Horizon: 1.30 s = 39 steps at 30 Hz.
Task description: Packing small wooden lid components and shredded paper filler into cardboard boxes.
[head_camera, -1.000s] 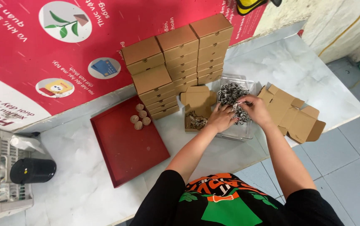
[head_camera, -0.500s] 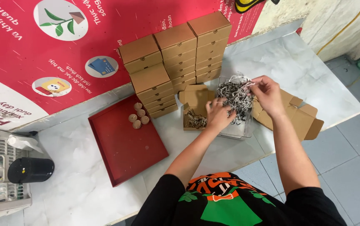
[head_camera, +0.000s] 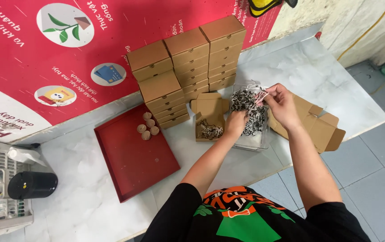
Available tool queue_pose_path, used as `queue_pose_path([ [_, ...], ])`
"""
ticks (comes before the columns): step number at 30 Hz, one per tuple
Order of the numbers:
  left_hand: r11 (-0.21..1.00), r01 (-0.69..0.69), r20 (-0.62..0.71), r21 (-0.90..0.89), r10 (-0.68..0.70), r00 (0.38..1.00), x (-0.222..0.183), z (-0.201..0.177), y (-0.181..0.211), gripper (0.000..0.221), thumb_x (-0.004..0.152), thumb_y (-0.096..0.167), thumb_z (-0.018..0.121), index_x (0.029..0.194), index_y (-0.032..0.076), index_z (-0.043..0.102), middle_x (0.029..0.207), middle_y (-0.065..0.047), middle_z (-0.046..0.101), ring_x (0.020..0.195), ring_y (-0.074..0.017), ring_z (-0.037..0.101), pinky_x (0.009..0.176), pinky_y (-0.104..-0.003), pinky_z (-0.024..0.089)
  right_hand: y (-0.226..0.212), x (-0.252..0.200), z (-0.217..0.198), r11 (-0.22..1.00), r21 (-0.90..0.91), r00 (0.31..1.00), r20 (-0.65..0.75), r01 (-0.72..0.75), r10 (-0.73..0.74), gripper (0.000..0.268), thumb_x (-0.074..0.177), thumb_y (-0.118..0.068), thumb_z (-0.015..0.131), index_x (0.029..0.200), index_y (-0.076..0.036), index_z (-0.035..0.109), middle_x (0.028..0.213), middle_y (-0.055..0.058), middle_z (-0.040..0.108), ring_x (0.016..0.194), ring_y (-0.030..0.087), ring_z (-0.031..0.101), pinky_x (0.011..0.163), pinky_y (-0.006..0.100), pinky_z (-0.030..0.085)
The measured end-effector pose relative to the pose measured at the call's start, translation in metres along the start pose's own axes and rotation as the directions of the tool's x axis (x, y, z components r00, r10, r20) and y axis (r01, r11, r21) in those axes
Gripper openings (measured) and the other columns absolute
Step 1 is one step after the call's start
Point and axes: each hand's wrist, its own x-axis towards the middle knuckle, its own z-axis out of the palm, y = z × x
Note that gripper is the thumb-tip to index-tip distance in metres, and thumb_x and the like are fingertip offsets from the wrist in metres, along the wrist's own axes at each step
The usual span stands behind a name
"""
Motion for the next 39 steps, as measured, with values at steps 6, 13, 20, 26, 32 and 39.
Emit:
queue_pose_path([
  [6,0.978,0.144,0.179,0.152,-0.171,0.969,0.006,0.052,-0.032,0.019,0.102,0.012,0.055,0.105,0.009,0.073,0.105,-0.021,0.073,0.096,-0.0404,0.071,0.083,-0.054,0.056,-0.053,-0.006,0.004,0.993,0.105,0.994,-0.103,0.052,-0.041,0.003,0.110,-0.001,0.054,0.112,-0.003,0.053,0.104,0.013,0.072,0.092,0.018,0.070,0.086,0.033,0.059],
  [13,0.968,0.034,0.351,0.249,-0.123,0.928,-0.010,0.041,-0.022,0.036,0.092,0.012,0.060,0.125,-0.001,0.057,0.125,-0.018,0.062,0.108,-0.0341,0.066,0.084,-0.047,0.058,-0.105,-0.010,0.014,0.788,0.604,0.988,0.012,0.117,-0.155,0.010,0.111,-0.007,0.063,0.116,-0.007,0.054,0.100,0.009,0.065,0.091,0.015,0.063,0.085,0.028,0.053],
  [20,0.977,-0.054,0.298,0.207,-0.011,0.954,-0.041,-0.072,-0.011,0.038,0.088,0.016,0.073,0.125,0.014,0.066,0.141,-0.005,0.065,0.115,-0.0246,0.070,0.090,-0.041,0.059,-0.085,0.001,0.048,0.807,0.588,0.981,0.113,0.061,-0.157,0.014,0.108,-0.012,0.065,0.119,-0.009,0.057,0.098,0.007,0.064,0.080,0.011,0.056,0.077,0.026,0.048],
  [26,0.958,-0.022,0.172,-0.285,0.074,0.982,-0.065,-0.145,-0.046,0.062,0.086,0.014,0.080,0.144,0.013,0.059,0.146,-0.007,0.062,0.115,-0.0188,0.069,0.095,-0.035,0.056,-0.047,0.012,0.089,0.785,0.618,0.972,0.209,-0.044,-0.110,0.013,0.108,-0.008,0.060,0.119,-0.010,0.055,0.101,0.004,0.062,0.087,0.012,0.056,0.079,0.027,0.050],
  [32,0.759,0.105,0.163,-0.643,0.002,0.987,-0.064,-0.171,-0.030,0.062,0.080,0.004,0.083,0.136,0.009,0.056,0.119,-0.005,0.066,0.087,-0.0121,0.067,0.076,-0.029,0.055,-0.008,0.025,0.116,0.756,0.652,0.951,0.269,-0.064,-0.152,0.012,0.109,-0.005,0.059,0.120,-0.009,0.056,0.103,0.003,0.061,0.090,0.009,0.055,0.078,0.025,0.045],
  [39,0.909,0.194,-0.127,-0.370,-0.256,0.958,-0.072,-0.147,-0.075,0.019,0.093,0.006,0.073,0.111,0.003,0.077,0.080,-0.011,0.074,0.064,-0.0159,0.062,0.064,-0.030,0.050,0.059,0.021,0.113,0.985,0.155,0.945,0.327,-0.078,0.023,0.009,0.103,-0.004,0.058,0.111,-0.008,0.059,0.095,0.003,0.068,0.084,0.010,0.066,0.077,0.025,0.057],
])
